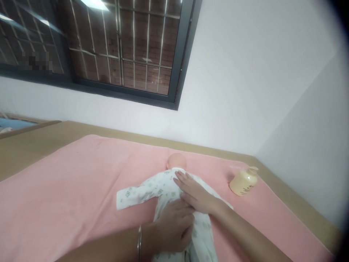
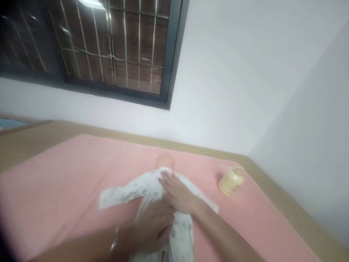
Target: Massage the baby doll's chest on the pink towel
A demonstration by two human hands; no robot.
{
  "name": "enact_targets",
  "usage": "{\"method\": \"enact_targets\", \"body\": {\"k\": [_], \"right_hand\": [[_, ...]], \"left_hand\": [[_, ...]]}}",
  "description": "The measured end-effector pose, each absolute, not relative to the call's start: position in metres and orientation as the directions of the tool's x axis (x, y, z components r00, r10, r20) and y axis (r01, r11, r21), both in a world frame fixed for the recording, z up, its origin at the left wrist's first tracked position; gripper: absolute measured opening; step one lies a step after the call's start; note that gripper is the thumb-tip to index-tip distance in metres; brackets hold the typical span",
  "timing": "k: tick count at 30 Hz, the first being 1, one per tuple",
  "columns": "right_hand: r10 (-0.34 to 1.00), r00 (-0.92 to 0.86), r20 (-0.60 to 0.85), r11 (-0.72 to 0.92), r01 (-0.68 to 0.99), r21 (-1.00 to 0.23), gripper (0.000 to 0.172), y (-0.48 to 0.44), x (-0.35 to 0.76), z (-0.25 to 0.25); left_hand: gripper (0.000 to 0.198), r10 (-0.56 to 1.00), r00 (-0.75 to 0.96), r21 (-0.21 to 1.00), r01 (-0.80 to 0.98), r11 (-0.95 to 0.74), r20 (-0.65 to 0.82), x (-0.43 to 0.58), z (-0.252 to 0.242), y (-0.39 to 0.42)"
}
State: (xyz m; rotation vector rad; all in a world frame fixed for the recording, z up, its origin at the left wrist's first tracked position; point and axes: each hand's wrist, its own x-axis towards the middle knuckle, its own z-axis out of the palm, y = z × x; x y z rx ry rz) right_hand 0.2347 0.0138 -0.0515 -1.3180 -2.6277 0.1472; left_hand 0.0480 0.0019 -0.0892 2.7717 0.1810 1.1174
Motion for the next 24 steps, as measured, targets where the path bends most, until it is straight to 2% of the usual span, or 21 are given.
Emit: {"method": "enact_targets", "body": {"k": [5, 9, 13, 16, 20, 24], "right_hand": [[0.673, -0.736, 0.078, 0.739, 0.664, -0.112, 0.044, 0.036, 0.196, -0.042], [0.747, -0.659, 0.086, 0.664, 0.736, -0.134, 0.048, 0.062, 0.203, -0.043], [0.822, -0.562, 0.092, 0.568, 0.798, -0.199, 0.057, 0.042, 0.235, -0.05], [0.799, -0.595, 0.094, 0.6, 0.772, -0.209, 0.054, 0.021, 0.234, -0.051], [0.716, -0.695, 0.065, 0.695, 0.7, -0.162, 0.047, 0.032, 0.203, -0.044], [0.788, -0.611, 0.074, 0.612, 0.766, -0.198, 0.05, 0.062, 0.204, -0.044]], "left_hand": [[0.007, 0.196, 0.719, 0.19, 0.09, -0.978, 0.667, 0.048, -0.094, 0.004], [0.011, 0.143, 0.678, 0.179, 0.017, -0.984, 0.721, 0.047, -0.09, 0.003], [0.009, 0.147, 0.698, 0.191, 0.014, -0.981, 0.701, 0.047, -0.087, 0.002], [0.01, 0.174, 0.706, 0.177, 0.07, -0.982, 0.686, 0.048, -0.091, 0.002], [0.013, 0.19, 0.753, 0.164, 0.11, -0.98, 0.63, 0.048, -0.095, 0.004], [0.013, 0.147, 0.728, 0.175, 0.037, -0.984, 0.67, 0.047, -0.095, 0.005]]}}
